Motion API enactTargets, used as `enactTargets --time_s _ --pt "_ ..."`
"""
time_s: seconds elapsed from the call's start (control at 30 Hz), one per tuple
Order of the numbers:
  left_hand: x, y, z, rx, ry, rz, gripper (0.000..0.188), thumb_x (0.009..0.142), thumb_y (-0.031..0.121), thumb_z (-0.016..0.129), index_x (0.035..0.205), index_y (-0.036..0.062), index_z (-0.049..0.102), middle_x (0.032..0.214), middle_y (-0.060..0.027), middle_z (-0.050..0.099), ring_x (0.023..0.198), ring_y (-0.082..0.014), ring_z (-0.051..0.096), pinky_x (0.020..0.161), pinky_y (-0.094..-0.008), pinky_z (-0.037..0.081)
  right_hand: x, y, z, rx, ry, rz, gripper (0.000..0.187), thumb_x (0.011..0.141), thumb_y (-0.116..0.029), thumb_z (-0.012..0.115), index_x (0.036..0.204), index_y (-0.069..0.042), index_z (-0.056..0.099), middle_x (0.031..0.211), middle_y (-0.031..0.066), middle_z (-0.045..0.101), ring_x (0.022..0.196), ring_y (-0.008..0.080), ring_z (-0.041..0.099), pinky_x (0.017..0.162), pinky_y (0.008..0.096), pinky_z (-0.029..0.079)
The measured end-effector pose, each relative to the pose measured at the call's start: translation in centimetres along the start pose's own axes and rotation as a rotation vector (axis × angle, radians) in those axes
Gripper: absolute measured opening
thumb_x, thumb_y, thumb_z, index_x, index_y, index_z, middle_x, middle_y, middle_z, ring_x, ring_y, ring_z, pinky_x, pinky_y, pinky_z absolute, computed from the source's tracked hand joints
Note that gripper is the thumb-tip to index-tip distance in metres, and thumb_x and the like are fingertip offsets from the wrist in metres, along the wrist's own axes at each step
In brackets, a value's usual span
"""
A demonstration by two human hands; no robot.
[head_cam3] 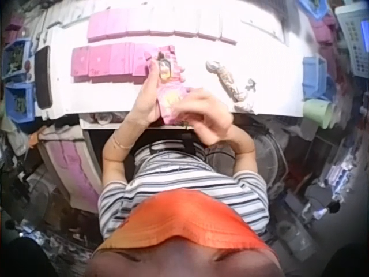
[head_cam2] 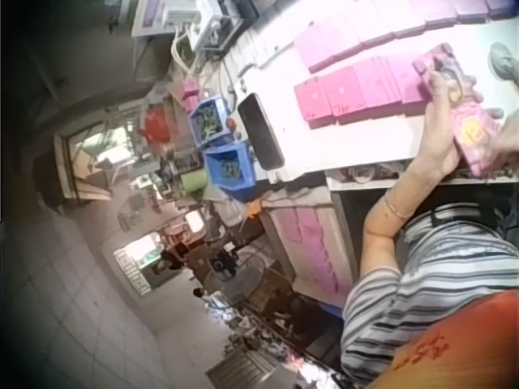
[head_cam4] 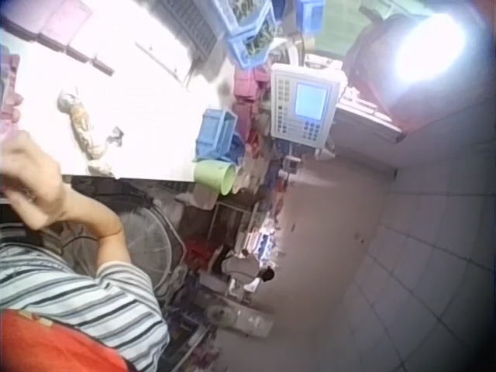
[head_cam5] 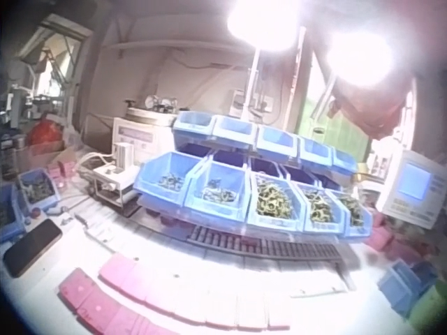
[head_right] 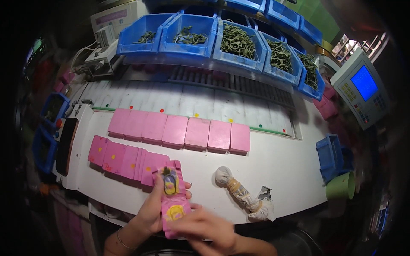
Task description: The person places metal ring and pin components into a pink mold, uses a white cloth pad to apply pressure, and organizes finished pink blocks on the workbench.
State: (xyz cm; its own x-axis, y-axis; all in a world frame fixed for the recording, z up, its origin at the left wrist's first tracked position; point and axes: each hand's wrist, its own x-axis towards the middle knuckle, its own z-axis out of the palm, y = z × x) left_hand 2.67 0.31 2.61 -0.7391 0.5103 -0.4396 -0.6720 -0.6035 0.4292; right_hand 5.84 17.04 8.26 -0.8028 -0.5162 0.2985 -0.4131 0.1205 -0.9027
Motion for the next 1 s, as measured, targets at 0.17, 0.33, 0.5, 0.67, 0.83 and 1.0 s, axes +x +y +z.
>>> enactTargets --time_s 0.17,0.33,0.5,0.67,0.83,1.0 --pt "0.5 0.1 -0.5 0.136 -0.202 0.159 0.076 0.085 0.064 0.030 0.120 -0.0022 0.039 0.088 -0.0126 0.055 0.080 -0.0229 0.060 0.072 -0.0385 0.052 -0.8 -0.2 0.2 -0.296 0.214 0.004 0.032 0.074 0.004 0.061 0.106 0.004 0.060 0.092 0.0142 0.059 0.078 0.0219 0.059 0.072 0.0298 0.050" --pt "-0.7 0.6 0.4 0.568 -0.267 0.300 0.097 0.074 0.071 0.040 0.134 -0.0018 0.020 0.093 -0.0120 0.054 0.074 -0.0142 0.058 0.066 -0.0279 0.049 3.3 2.7 -1.1 -0.317 0.195 -0.009 0.026 0.084 -0.012 0.060 0.104 0.003 0.055 0.096 0.0125 0.055 0.090 0.0252 0.052 0.077 0.0324 0.044" --pt "-1.6 0.9 0.6 0.753 -0.289 0.421 0.129 0.055 0.076 0.055 0.141 -0.0024 -0.001 0.080 -0.0053 0.056 0.068 -0.0112 0.053 0.061 -0.0241 0.043 3.6 4.7 -0.6 0.363 0.062 0.030 0.039 0.097 -0.031 0.033 0.089 0.001 0.054 0.094 0.0103 0.055 0.093 0.0220 0.048 0.088 0.0333 0.036" --pt "-0.4 2.6 -0.9 1.022 -0.527 0.648 0.128 0.052 0.072 0.063 0.141 -0.0013 0.009 0.103 -0.0116 0.046 0.096 -0.0196 0.046 0.084 -0.0312 0.039 3.3 4.7 1.6 1.119 0.079 0.687 0.048 0.098 -0.036 0.025 0.105 0.001 0.054 0.104 0.0110 0.055 0.096 0.0174 0.051 0.084 0.0317 0.042" --pt "-1.0 2.1 -0.6 0.757 -0.482 0.334 0.099 0.058 0.070 0.065 0.125 0.0043 0.036 0.118 -0.0120 0.042 0.112 -0.0229 0.042 0.094 -0.0344 0.037 3.0 3.2 1.0 0.856 0.096 0.733 0.056 0.098 -0.040 0.020 0.113 0.005 0.049 0.115 0.0129 0.051 0.108 0.0203 0.050 0.096 0.0311 0.037" --pt "-1.5 2.6 -0.2 0.796 -0.265 0.186 0.098 0.063 0.073 0.060 0.126 0.0033 0.032 0.108 -0.0132 0.054 0.092 -0.0205 0.057 0.082 -0.0314 0.045 0.4 3.6 0.1 -0.192 0.390 0.040 0.042 0.091 -0.035 0.048 0.105 0.004 0.054 0.093 0.0110 0.053 0.080 0.0142 0.048 0.073 0.0274 0.038"
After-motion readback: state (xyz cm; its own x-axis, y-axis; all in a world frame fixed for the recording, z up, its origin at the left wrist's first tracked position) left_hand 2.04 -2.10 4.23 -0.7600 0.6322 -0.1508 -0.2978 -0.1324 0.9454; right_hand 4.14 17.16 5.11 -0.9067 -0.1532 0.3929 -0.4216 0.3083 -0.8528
